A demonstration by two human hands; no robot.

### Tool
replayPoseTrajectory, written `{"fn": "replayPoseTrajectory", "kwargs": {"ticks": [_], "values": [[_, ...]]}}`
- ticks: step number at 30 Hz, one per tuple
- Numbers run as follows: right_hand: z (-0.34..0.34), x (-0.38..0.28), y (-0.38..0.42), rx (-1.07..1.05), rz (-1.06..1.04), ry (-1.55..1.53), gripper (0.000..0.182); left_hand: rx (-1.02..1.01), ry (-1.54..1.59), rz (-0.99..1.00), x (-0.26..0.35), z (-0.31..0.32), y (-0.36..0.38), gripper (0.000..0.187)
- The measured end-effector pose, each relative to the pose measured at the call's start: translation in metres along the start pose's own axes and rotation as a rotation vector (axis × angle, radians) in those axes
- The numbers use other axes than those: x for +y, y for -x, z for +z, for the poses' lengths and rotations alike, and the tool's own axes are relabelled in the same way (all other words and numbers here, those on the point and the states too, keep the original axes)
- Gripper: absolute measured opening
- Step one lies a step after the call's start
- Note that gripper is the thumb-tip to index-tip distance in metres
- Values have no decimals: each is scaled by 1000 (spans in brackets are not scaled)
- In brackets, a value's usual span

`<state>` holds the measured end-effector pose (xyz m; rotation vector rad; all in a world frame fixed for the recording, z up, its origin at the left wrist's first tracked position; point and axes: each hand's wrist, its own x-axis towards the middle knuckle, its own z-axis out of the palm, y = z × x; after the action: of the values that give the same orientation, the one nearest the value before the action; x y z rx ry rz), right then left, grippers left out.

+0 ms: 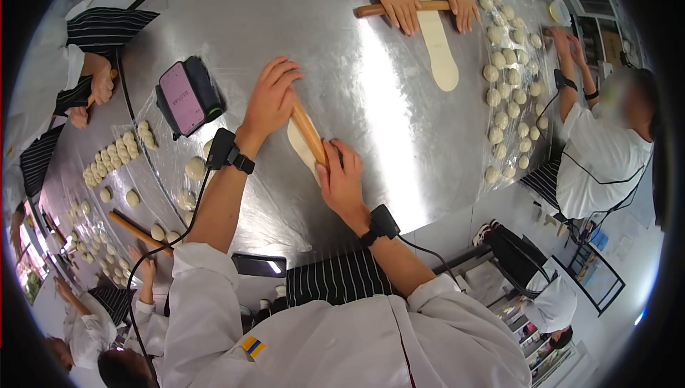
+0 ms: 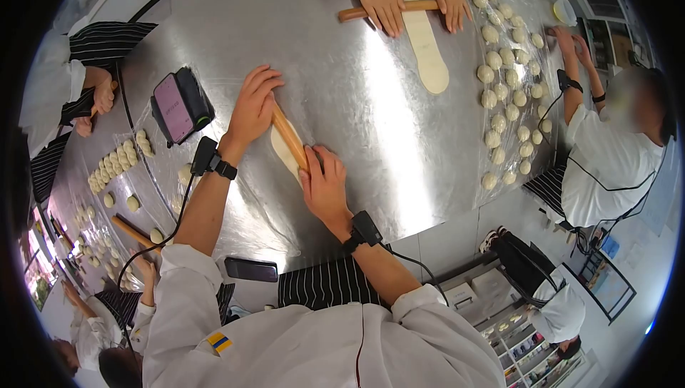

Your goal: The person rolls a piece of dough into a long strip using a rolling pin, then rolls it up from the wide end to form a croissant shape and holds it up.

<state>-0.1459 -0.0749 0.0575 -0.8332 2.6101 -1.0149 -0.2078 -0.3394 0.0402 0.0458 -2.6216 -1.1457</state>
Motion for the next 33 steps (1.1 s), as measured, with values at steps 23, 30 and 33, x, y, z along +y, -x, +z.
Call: {"fn": "replayPoseTrajectory", "kwargs": {"ticks": [23, 30, 33], "values": [[-69, 24, -44, -273, 188, 170, 74, -136, -274, 103, 25, 3, -48, 33], [-115, 15, -130, -262, -260, 343, 42, -276, -354, -89, 35, -63, 29, 31], [-111, 13, -179, -243, -558, 412, 34, -160, -393, -414, 82, -54, 89, 38]]}}
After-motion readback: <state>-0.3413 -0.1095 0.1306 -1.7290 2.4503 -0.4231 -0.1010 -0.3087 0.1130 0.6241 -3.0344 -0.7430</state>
